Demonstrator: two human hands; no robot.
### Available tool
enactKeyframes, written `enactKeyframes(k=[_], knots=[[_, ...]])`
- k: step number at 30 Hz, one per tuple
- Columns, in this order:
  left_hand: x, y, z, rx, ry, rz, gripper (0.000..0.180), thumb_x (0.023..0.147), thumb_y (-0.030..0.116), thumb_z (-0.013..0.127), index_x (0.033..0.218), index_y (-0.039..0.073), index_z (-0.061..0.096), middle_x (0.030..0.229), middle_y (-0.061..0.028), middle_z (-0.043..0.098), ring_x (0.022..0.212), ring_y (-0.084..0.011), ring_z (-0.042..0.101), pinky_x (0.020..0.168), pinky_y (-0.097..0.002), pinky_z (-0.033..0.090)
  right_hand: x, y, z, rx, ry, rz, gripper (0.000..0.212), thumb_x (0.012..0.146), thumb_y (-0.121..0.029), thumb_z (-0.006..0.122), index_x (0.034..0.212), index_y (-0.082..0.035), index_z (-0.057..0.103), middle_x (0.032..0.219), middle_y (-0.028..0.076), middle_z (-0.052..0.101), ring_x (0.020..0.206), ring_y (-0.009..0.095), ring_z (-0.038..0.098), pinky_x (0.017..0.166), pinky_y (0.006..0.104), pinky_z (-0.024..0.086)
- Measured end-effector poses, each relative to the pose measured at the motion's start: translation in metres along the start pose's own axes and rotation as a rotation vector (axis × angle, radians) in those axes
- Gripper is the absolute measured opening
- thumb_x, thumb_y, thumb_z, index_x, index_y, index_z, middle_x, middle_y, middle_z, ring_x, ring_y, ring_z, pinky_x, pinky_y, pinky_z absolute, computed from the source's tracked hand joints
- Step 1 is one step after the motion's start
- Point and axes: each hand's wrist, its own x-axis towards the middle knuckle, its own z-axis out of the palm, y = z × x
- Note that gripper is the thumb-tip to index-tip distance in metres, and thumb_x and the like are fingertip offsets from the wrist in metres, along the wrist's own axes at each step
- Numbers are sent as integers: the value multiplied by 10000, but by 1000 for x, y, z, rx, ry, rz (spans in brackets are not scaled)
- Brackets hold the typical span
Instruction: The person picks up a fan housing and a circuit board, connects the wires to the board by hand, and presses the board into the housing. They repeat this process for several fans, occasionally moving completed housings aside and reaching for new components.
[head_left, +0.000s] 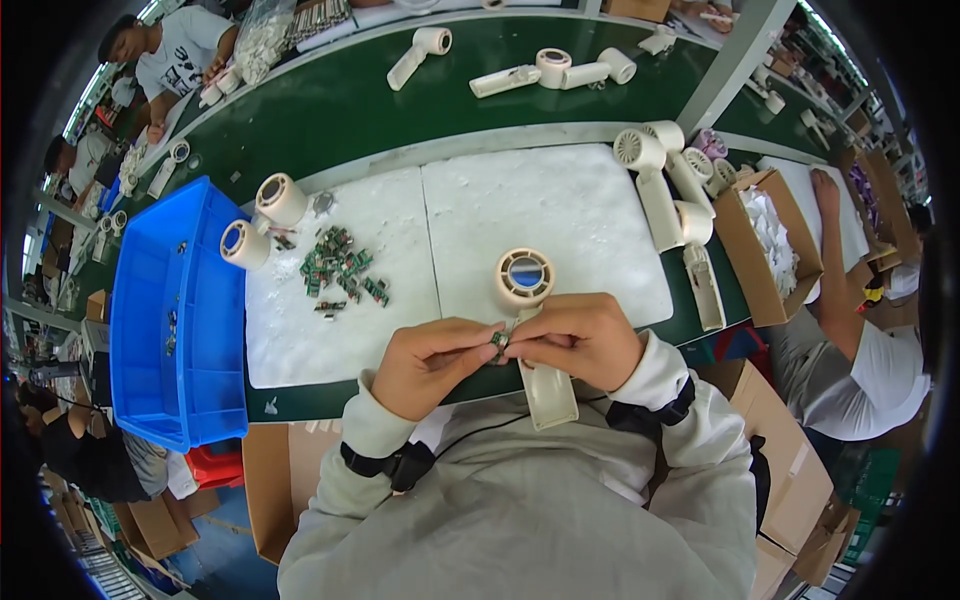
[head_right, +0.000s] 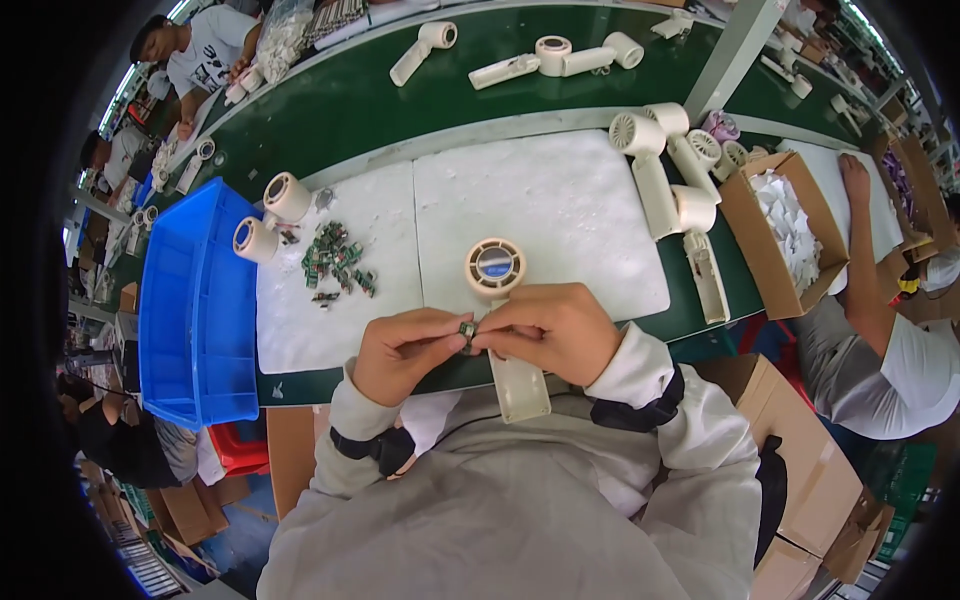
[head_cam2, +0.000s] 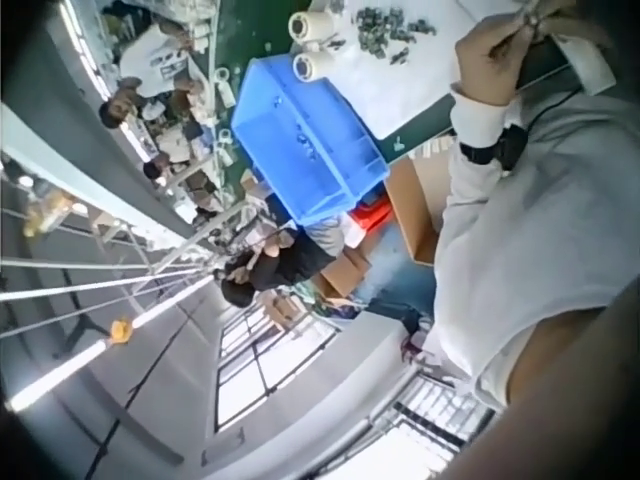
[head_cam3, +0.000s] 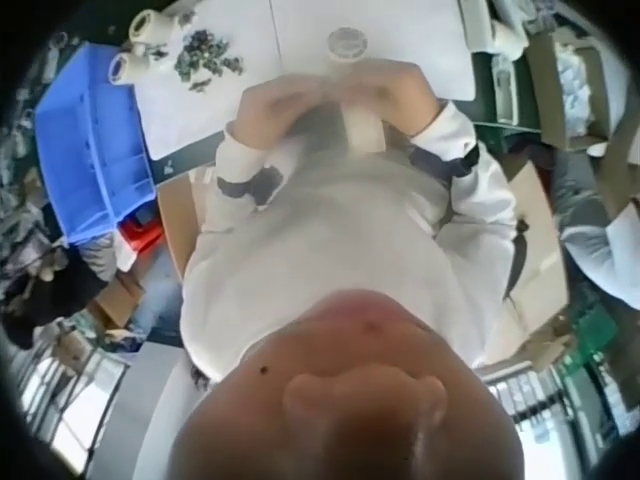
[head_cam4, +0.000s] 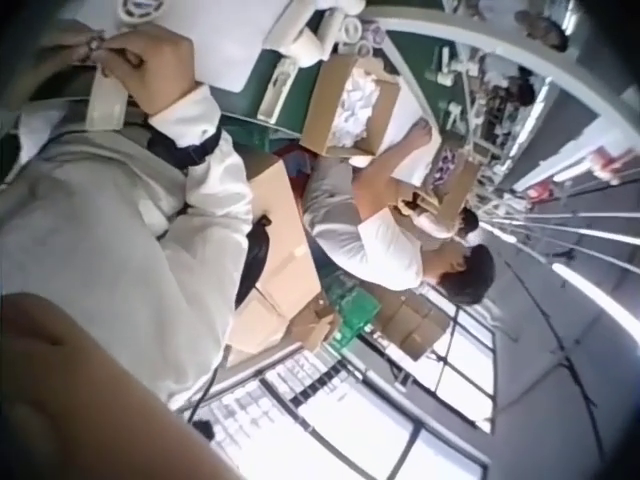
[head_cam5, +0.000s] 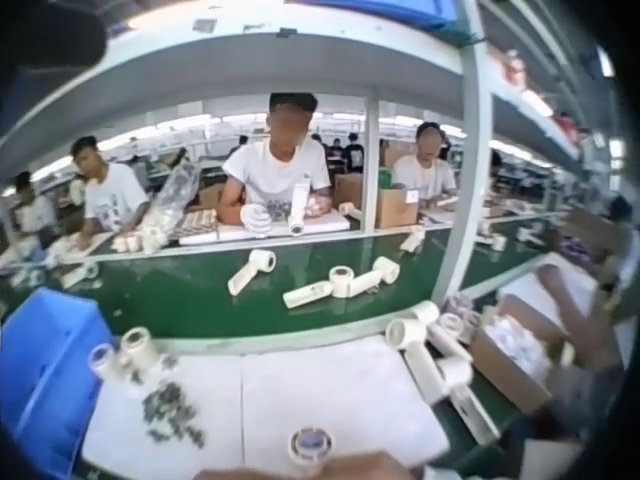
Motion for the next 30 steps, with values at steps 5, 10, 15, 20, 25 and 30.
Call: enactKeyframes(k=[5, 10, 15, 20, 25, 30], knots=[[-2, 4, -3, -140, -86, -116, 261, 961, -80, 632, 1212, -51, 697, 1130, -162, 708, 1034, -203, 684, 905, -297, 536, -2, -6, 1, 53, 4, 97, 119, 853, -128, 799, 947, -59, 774, 710, 23, 633, 546, 144, 521, 526, 311, 424], [-4, -4, -6, -1, -102, -9, 235, 961, -75, 636, 1188, -67, 698, 1100, -158, 709, 998, -193, 684, 874, -300, 544, -1, -3, 5, 61, 13, 88, 132, 837, -84, 812, 958, -46, 773, 669, 20, 556, 555, 126, 488, 536, 301, 406], [4, -8, 13, 56, 113, 15, 242, 975, -42, 642, 1213, -48, 688, 1136, -131, 712, 1050, -182, 692, 918, -286, 560, 1, 1, 6, -127, 90, 103, 219, 832, -36, 804, 1043, -37, 745, 670, 26, 510, 570, 131, 483, 549, 287, 404], [9, -13, 18, -144, 259, 6, 273, 983, -33, 634, 1255, -36, 662, 1176, -129, 713, 1082, -177, 691, 926, -284, 562, 3, -4, -4, -69, 52, 113, 306, 832, -15, 786, 1127, -55, 716, 757, 38, 553, 615, 141, 509, 577, 282, 443], [9, -8, 22, -120, 266, -19, 269, 991, -25, 625, 1258, -34, 657, 1156, -132, 721, 1054, -185, 709, 913, -286, 567, 0, -7, -4, -143, -52, 0, 336, 823, -8, 783, 1145, -77, 717, 862, 55, 630, 703, 165, 600, 607, 303, 498], [5, -7, 23, -118, 245, -42, 265, 992, -18, 625, 1254, -33, 660, 1123, -126, 730, 1029, -185, 718, 897, -282, 572, -3, -12, -3, -336, -138, -80, 358, 803, -30, 788, 1149, -83, 713, 883, 77, 674, 762, 226, 673, 633, 336, 536]])
